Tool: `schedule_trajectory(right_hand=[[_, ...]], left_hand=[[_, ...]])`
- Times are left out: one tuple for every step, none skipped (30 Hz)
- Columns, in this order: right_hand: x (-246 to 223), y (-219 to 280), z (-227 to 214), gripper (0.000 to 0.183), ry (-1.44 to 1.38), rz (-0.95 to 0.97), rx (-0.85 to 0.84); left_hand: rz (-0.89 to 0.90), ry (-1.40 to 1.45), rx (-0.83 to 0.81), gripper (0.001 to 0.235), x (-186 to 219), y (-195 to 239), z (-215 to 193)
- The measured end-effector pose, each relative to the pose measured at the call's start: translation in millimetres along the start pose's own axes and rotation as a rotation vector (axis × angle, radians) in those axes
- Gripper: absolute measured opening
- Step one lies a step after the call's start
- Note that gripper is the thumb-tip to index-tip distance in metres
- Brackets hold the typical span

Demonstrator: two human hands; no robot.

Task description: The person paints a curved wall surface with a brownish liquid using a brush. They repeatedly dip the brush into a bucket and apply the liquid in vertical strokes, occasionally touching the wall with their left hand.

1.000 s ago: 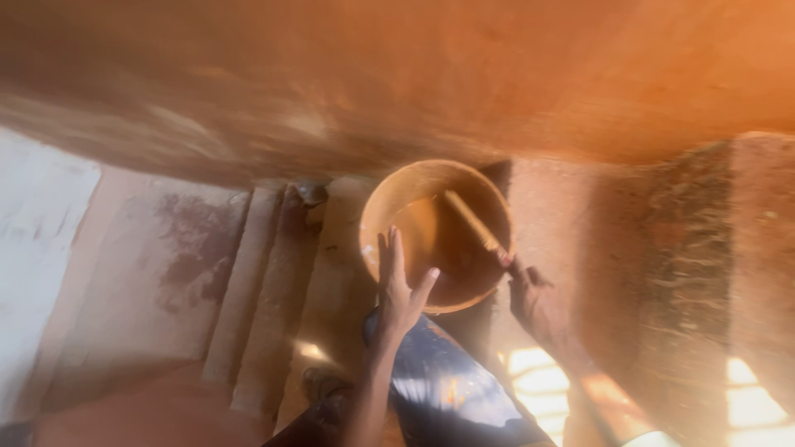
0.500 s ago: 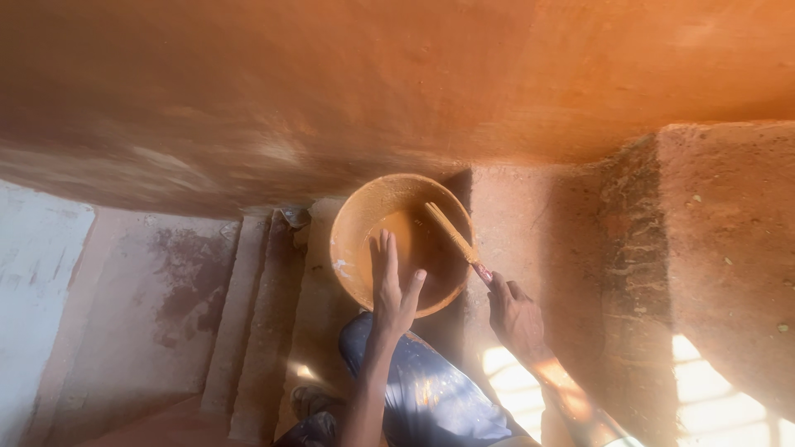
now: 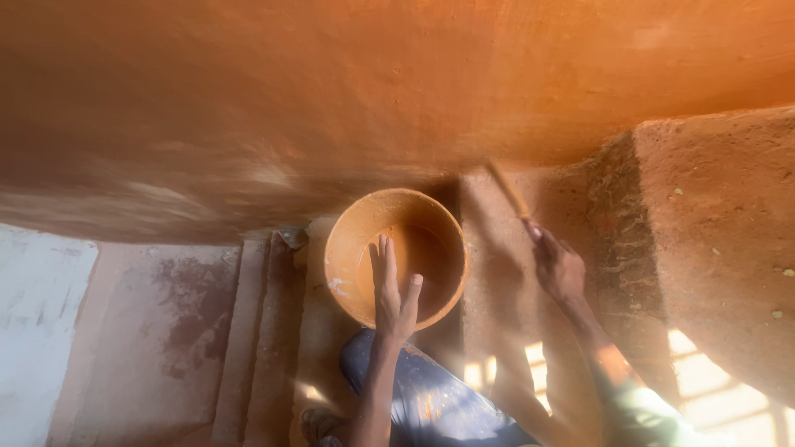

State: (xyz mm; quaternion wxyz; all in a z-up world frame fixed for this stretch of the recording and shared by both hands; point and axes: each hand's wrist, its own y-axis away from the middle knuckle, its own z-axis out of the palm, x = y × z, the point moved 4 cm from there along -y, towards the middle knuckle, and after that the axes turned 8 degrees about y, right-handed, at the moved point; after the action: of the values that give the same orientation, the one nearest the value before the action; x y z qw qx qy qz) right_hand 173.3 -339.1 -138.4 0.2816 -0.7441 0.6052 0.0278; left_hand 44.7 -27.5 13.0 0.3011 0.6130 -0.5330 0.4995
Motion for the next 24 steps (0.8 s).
schedule_trajectory(right_hand=[[-8, 2, 4, 0.032, -0.001, -0.074, 0.039], [-18, 2, 8, 0.033, -0.001, -0.148, 0.079], [-24, 0, 12, 0.033, 0.0, -0.131, 0.093], [-29, -4, 16, 0.032, 0.001, -0.114, 0.107], [-29, -13, 16, 0.032, 0.007, -0.096, 0.13], [-21, -22, 19, 0.031, 0.031, 0.044, 0.05], [-13, -25, 21, 0.031, 0.049, 0.183, -0.038], [-2, -25, 22, 0.031, 0.067, 0.321, -0.125], [7, -25, 22, 0.031, 0.063, 0.415, -0.138], [18, -21, 19, 0.031, 0.06, 0.508, -0.151], [30, -15, 18, 0.031, 0.055, 0.599, -0.165], [37, -10, 15, 0.036, -0.002, 0.605, -0.077], [43, 3, 12, 0.042, -0.059, 0.616, 0.008], [48, 15, 12, 0.048, -0.115, 0.627, 0.093], [49, 27, 10, 0.043, -0.078, 0.609, 0.135], [48, 36, 10, 0.039, -0.041, 0.591, 0.176], [45, 38, 11, 0.035, -0.004, 0.571, 0.224], [43, 38, 16, 0.037, -0.094, 0.643, 0.205], [37, 33, 23, 0.039, -0.186, 0.711, 0.187], [32, 27, 28, 0.041, -0.28, 0.777, 0.168], [20, 14, 32, 0.04, -0.27, 0.703, 0.138], [8, 4, 35, 0.039, -0.26, 0.63, 0.108], [0, -3, 40, 0.036, -0.236, 0.664, -0.043], [-10, -6, 46, 0.033, -0.21, 0.696, -0.195]], left_hand=[[-0.011, -0.012, -0.009, 0.086, -1, 4, 1], [-0.023, -0.025, -0.018, 0.085, -3, 7, 1], [-0.032, -0.037, -0.027, 0.085, -4, 8, 1], [-0.02, -0.043, -0.015, 0.084, -4, 12, -2], [0.001, -0.046, -0.005, 0.084, -2, 12, -5], [0.022, -0.049, 0.006, 0.083, -1, 12, -7], [0.012, -0.042, 0.018, 0.082, -2, 15, -12], [0.002, -0.035, 0.03, 0.081, -2, 18, -17], [-0.007, -0.032, 0.048, 0.08, -3, 21, -22], [0.0, -0.042, 0.051, 0.081, -3, 22, -26], [0.006, -0.051, 0.056, 0.081, -2, 23, -29], [0.012, -0.061, 0.062, 0.082, -2, 22, -30], [0.002, -0.078, 0.054, 0.082, -2, 22, -30], [-0.007, -0.095, 0.045, 0.082, -3, 22, -29], [-0.015, -0.109, 0.029, 0.082, -2, 21, -25], [-0.026, -0.105, 0.018, 0.082, 0, 21, -21], [-0.031, -0.101, 0.005, 0.082, 2, 18, -17], [-0.036, -0.096, -0.007, 0.081, 4, 15, -13], [-0.027, -0.095, -0.015, 0.082, 7, 12, -9], [-0.019, -0.094, -0.024, 0.082, 10, 9, -6], [-0.014, -0.094, -0.032, 0.083, 13, 9, -4], [-0.013, -0.097, -0.039, 0.083, 15, 9, -3], [-0.01, -0.098, -0.043, 0.083, 17, 9, -2], [-0.006, -0.1, -0.048, 0.083, 19, 9, -2]])
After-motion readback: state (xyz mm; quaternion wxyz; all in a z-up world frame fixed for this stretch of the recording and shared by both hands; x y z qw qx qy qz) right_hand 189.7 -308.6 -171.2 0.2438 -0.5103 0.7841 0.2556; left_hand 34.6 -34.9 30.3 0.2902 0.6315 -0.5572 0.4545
